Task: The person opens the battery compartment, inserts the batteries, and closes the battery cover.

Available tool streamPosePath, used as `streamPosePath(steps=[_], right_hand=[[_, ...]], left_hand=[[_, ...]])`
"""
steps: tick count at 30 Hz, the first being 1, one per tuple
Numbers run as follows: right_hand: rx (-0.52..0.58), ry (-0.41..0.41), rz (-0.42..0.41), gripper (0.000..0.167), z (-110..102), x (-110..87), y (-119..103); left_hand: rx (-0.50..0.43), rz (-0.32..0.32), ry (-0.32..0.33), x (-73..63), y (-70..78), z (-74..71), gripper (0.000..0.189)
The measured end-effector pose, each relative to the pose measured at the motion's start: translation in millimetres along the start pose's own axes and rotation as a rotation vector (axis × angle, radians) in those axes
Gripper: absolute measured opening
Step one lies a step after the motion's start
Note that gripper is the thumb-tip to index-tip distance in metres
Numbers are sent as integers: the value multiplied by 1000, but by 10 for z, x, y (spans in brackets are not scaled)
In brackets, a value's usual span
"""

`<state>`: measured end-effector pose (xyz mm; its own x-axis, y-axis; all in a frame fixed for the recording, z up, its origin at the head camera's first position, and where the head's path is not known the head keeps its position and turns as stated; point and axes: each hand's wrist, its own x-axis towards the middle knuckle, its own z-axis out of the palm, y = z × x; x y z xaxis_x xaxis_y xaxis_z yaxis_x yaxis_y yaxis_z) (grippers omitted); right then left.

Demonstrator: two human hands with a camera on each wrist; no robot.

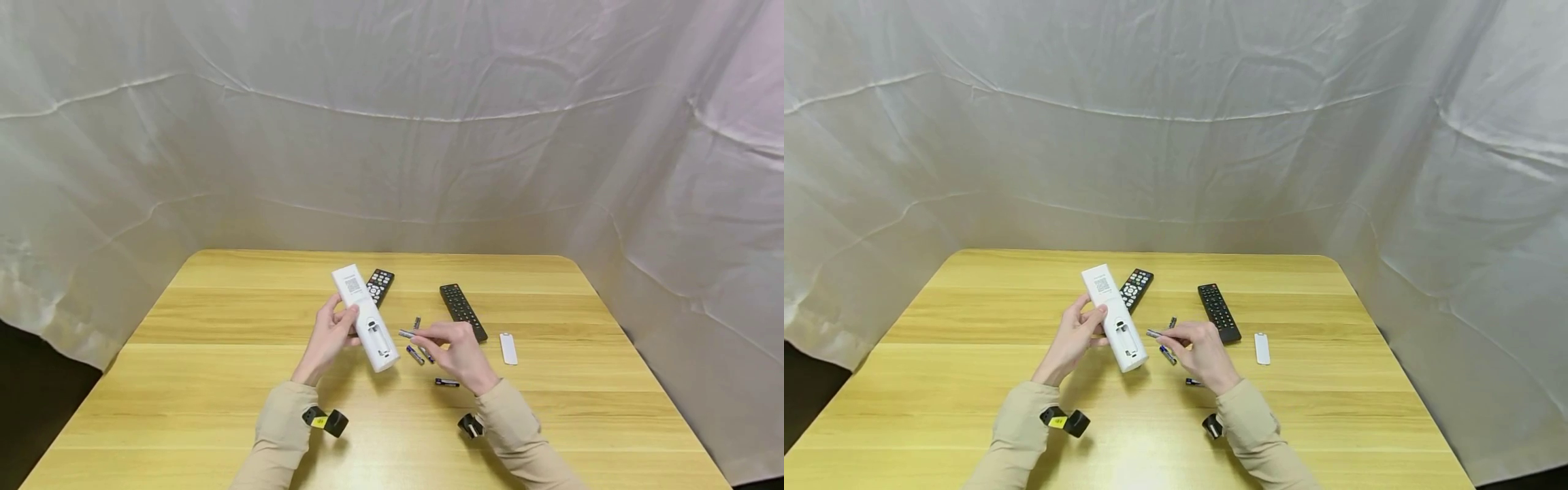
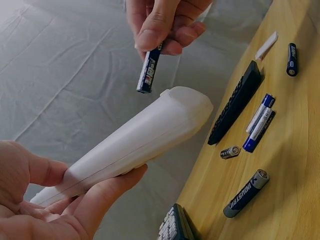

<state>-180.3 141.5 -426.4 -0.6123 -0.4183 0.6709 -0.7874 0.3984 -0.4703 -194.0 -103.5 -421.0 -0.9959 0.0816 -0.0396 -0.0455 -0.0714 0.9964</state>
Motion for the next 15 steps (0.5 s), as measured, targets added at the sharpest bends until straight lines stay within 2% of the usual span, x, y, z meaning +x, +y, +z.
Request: streamPosePath(steps=[3,10,15], right_hand=[[8,15,-47,13,38,22,-15],[5,6,-71,11,132,55,-89],[-46,10,-108,13,198,70,-123]], left_hand=[[-2,0,-1,3,-1,-3,47],[-4,0,-10,14,-1,0,48],[-1,-6,-12,3,5,16,49]])
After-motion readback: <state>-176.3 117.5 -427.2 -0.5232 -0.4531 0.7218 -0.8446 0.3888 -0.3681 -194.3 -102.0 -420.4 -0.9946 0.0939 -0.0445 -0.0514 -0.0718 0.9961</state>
